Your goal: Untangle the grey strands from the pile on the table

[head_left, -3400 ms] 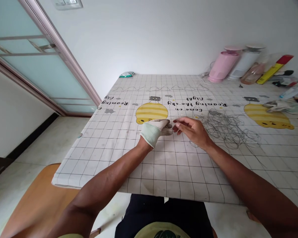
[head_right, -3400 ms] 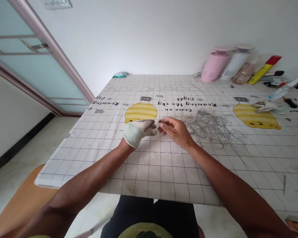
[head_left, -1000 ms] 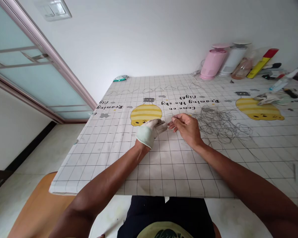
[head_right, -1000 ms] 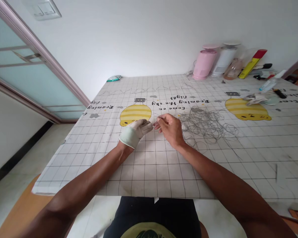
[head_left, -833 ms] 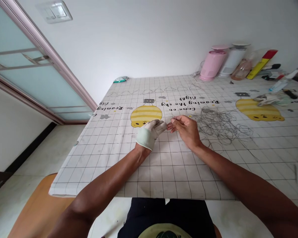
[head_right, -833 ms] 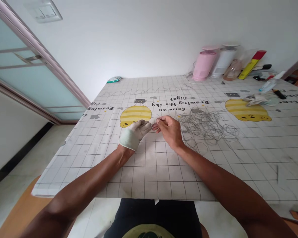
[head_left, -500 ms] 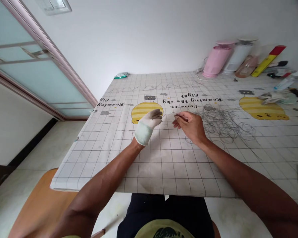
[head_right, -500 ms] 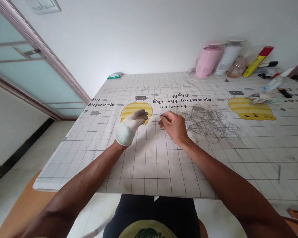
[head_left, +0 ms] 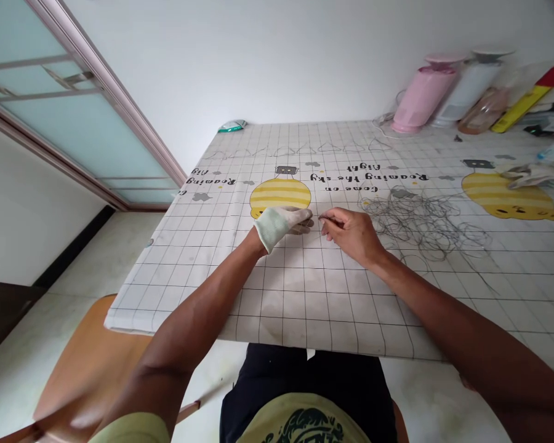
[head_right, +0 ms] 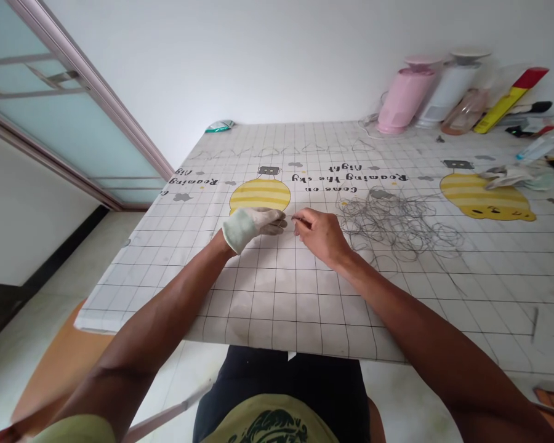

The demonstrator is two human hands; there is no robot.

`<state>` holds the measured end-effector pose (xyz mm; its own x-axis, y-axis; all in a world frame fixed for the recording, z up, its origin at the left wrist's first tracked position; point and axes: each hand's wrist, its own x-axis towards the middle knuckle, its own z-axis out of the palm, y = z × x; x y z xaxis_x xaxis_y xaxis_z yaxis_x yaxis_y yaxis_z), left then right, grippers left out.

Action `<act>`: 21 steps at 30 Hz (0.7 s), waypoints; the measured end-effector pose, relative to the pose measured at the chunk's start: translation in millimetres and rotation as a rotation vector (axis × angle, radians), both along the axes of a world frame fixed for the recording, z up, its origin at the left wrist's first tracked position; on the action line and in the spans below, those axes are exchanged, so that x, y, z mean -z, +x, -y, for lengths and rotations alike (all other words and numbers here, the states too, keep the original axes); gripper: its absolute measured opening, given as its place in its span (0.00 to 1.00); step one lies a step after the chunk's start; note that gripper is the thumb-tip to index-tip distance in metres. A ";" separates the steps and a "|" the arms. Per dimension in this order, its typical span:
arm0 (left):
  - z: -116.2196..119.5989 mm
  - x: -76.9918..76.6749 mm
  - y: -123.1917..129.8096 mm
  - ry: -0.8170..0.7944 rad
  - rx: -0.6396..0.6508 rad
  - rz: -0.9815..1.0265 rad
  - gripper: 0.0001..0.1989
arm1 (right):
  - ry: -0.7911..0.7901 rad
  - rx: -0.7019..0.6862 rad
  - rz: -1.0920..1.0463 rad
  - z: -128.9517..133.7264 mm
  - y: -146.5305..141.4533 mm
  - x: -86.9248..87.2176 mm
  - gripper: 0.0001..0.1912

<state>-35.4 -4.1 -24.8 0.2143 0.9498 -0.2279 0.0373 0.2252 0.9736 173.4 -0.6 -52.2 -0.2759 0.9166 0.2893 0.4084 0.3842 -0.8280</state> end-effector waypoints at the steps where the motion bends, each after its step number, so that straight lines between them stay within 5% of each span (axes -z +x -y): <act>1: -1.4 2.9 0.6 -0.005 0.033 0.005 0.10 | 0.009 -0.017 0.012 1.3 -1.0 -0.2 0.09; 7: -9.6 15.6 3.5 -0.003 0.012 0.041 0.05 | -0.054 0.000 -0.019 2.3 -4.7 0.8 0.10; 14: -4.1 5.2 6.0 0.041 -0.128 -0.043 0.08 | -0.087 0.016 -0.101 3.9 -6.5 0.3 0.10; 21: 2.6 -4.7 7.0 0.103 -0.082 -0.207 0.08 | -0.054 0.023 -0.036 7.9 -7.0 -4.9 0.12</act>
